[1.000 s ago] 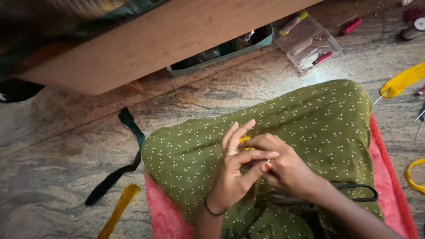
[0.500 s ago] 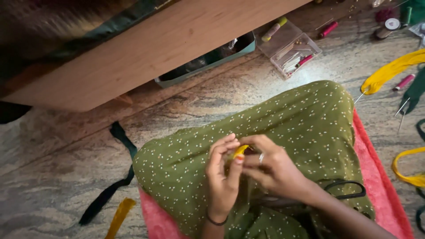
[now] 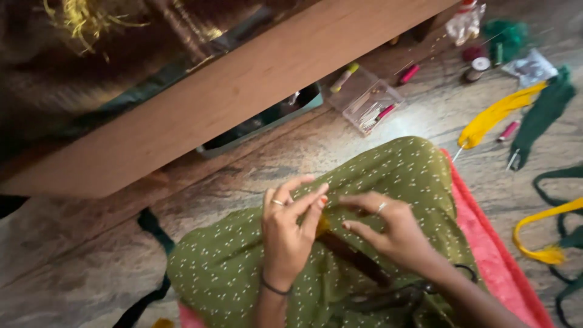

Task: Making yellow yarn tassels and attaching them to fabric.

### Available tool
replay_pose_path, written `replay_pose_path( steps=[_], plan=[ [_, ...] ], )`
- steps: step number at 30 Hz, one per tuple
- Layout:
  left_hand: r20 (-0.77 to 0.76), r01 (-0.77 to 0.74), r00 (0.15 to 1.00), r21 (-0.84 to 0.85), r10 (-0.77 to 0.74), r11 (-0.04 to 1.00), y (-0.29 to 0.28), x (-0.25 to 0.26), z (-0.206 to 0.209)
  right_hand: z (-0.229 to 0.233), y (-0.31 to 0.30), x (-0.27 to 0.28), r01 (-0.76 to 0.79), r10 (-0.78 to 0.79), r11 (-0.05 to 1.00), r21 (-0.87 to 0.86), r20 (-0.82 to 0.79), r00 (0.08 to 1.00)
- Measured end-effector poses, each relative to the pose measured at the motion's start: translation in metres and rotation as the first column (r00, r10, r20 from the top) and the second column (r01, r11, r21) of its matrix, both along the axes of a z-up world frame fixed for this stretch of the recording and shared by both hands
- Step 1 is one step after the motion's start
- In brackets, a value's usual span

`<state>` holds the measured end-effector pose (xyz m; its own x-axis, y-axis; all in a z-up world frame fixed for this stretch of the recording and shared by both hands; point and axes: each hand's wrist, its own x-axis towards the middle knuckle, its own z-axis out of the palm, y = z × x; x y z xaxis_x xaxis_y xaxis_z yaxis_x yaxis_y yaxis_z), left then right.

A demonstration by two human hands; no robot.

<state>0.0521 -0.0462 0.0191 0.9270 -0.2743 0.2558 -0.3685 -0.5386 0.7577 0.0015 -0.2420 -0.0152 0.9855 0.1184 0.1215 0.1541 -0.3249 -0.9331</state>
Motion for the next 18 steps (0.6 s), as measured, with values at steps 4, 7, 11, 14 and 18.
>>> replay_pose_path(
  steps=[4,7,11,14,18],
  plan=[
    [0.024,0.041,0.999,-0.155,-0.038,0.987,-0.032,0.027,0.014,-0.103,-0.009,-0.037,-0.275,0.056,0.852,-0.445,-0.445,0.894],
    [-0.164,0.090,0.977,-0.268,-0.138,0.959,-0.067,0.051,0.011,-0.149,0.007,-0.058,-0.275,0.099,0.737,-0.618,-0.304,0.948],
    [-0.455,0.052,0.870,-0.302,-0.192,0.952,-0.119,0.073,0.007,-0.154,0.018,-0.051,-0.344,0.177,0.646,-0.682,-0.305,0.936],
    [-0.618,-0.007,0.713,-0.480,-0.332,0.877,-0.150,0.092,-0.017,-0.159,0.008,-0.059,-0.386,0.225,0.646,-0.659,-0.318,0.921],
    [-0.577,0.012,0.588,-0.695,-0.567,0.719,-0.187,0.115,0.004,-0.150,-0.023,-0.072,-0.429,0.364,0.676,-0.599,-0.235,0.901]
  ],
)
